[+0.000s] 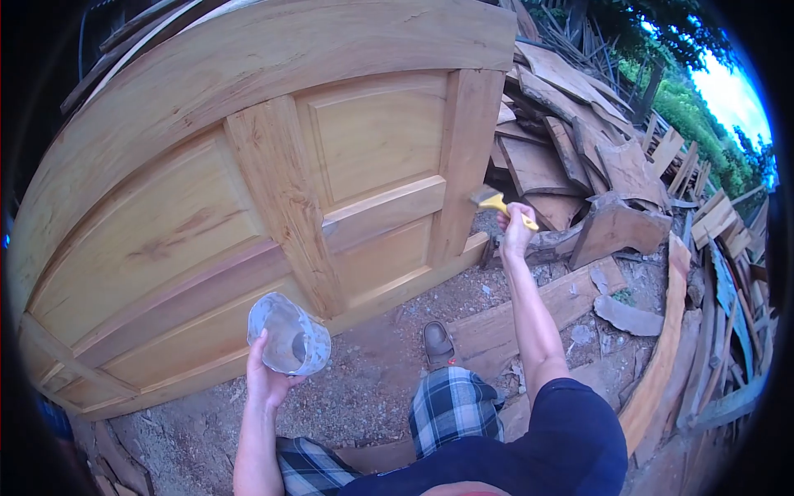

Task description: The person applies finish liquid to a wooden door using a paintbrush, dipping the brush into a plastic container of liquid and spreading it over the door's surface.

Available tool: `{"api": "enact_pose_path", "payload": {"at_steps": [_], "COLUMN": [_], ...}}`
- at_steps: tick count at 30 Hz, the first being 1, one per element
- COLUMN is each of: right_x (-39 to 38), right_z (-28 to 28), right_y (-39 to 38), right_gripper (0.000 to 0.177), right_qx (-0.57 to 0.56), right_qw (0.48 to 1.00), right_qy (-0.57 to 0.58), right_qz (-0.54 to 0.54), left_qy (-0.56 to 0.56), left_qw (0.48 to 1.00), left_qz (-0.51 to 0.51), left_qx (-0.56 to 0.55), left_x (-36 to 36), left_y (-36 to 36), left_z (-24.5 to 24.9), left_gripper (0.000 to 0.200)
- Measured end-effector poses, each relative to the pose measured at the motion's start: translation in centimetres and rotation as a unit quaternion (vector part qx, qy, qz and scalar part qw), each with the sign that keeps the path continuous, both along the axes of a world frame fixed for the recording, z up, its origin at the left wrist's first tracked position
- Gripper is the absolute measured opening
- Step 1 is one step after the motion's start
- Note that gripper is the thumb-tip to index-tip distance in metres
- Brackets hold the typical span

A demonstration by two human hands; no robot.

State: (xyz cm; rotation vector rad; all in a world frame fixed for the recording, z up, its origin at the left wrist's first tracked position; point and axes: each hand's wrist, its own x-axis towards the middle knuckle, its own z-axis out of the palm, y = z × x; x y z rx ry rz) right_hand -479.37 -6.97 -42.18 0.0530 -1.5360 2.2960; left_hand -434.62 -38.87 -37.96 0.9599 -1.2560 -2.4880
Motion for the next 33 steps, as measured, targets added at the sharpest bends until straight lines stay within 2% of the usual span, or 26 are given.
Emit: {"api": "enact_pose_path", "payload": {"at_steps": [1,3,5,6,8,10,11,14,19,22,24,25,26,28,29,31,33], "right_x": [0.5,-1.1,-2.6,-4.0,-6.5,-7.7,-8.0,-5.9,0.2,1.7,1.6,1.7,1.1,0.6,0.4,1.0,0.9], "right_z": [6.3,16.3,24.7,27.4,29.7,26.9,24.0,11.7,-9.9,-16.8,-18.7,-17.0,-15.0,-6.1,-0.8,9.2,15.8], "right_y": [-1.1,-2.8,-4.4,-5.0,-6.0,-5.9,-5.3,-2.8,0.3,1.6,2.3,1.8,1.1,-1.2,-2.2,-3.8,-4.4], "right_gripper": [0.010,0.016,0.021,0.023,0.026,0.025,0.025,0.027,0.030,0.024,0.015,0.008,0.008,0.006,0.007,0.010,0.015], "right_qx": [-0.021,-0.109,-0.166,-0.178,-0.203,-0.238,-0.235,-0.237,-0.201,-0.159,0.103,0.139,0.071,-0.011,-0.011,-0.068,-0.134], "right_qw": [0.997,0.964,0.925,0.903,0.897,0.904,0.917,0.952,0.972,0.973,0.951,0.947,0.970,0.997,1.000,0.992,0.966], "right_qy": [0.065,0.242,0.334,0.381,0.375,0.323,0.292,0.167,-0.075,-0.144,-0.271,-0.280,-0.226,-0.070,-0.013,0.099,0.208], "right_qz": [-0.019,0.017,0.068,0.088,0.115,0.149,0.132,0.095,0.092,0.085,0.105,0.072,0.047,0.029,0.026,0.036,0.077], "left_qy": [0.006,-0.003,-0.011,-0.014,-0.017,-0.014,-0.014,-0.011,-0.034,-0.048,-0.048,-0.045,-0.047,-0.041,-0.050,-0.055,-0.063], "left_qw": [1.000,1.000,1.000,1.000,1.000,1.000,1.000,1.000,0.999,0.999,0.999,0.999,0.999,0.998,0.998,0.998,0.997], "left_qz": [-0.001,-0.007,-0.012,-0.009,-0.006,-0.003,-0.003,-0.003,0.001,-0.004,-0.004,-0.002,0.003,0.022,0.021,0.015,0.000], "left_qx": [0.001,-0.003,-0.005,-0.005,-0.004,-0.005,-0.003,0.000,0.009,0.000,-0.003,-0.008,-0.009,-0.029,-0.030,-0.038,-0.034], "left_x": [-0.1,-0.2,-0.5,-0.6,-0.9,-0.9,-0.9,-0.9,-0.9,-1.2,-1.3,-1.3,-1.3,-1.3,-1.3,-1.2,-1.4], "left_y": [0.1,0.0,0.2,0.4,0.7,0.7,0.8,0.7,0.1,0.2,0.2,0.3,0.5,0.8,0.7,0.4,0.3], "left_z": [-0.1,-0.2,-0.2,0.0,0.2,0.3,0.3,0.2,-1.0,-1.3,-1.3,-1.2,-1.1,-0.8,-0.8,-1.1,-1.1], "left_gripper": [0.085,0.085,0.086,0.086,0.086,0.085,0.085,0.087,0.088,0.087,0.085,0.082,0.082,0.082,0.082,0.081,0.081]}}
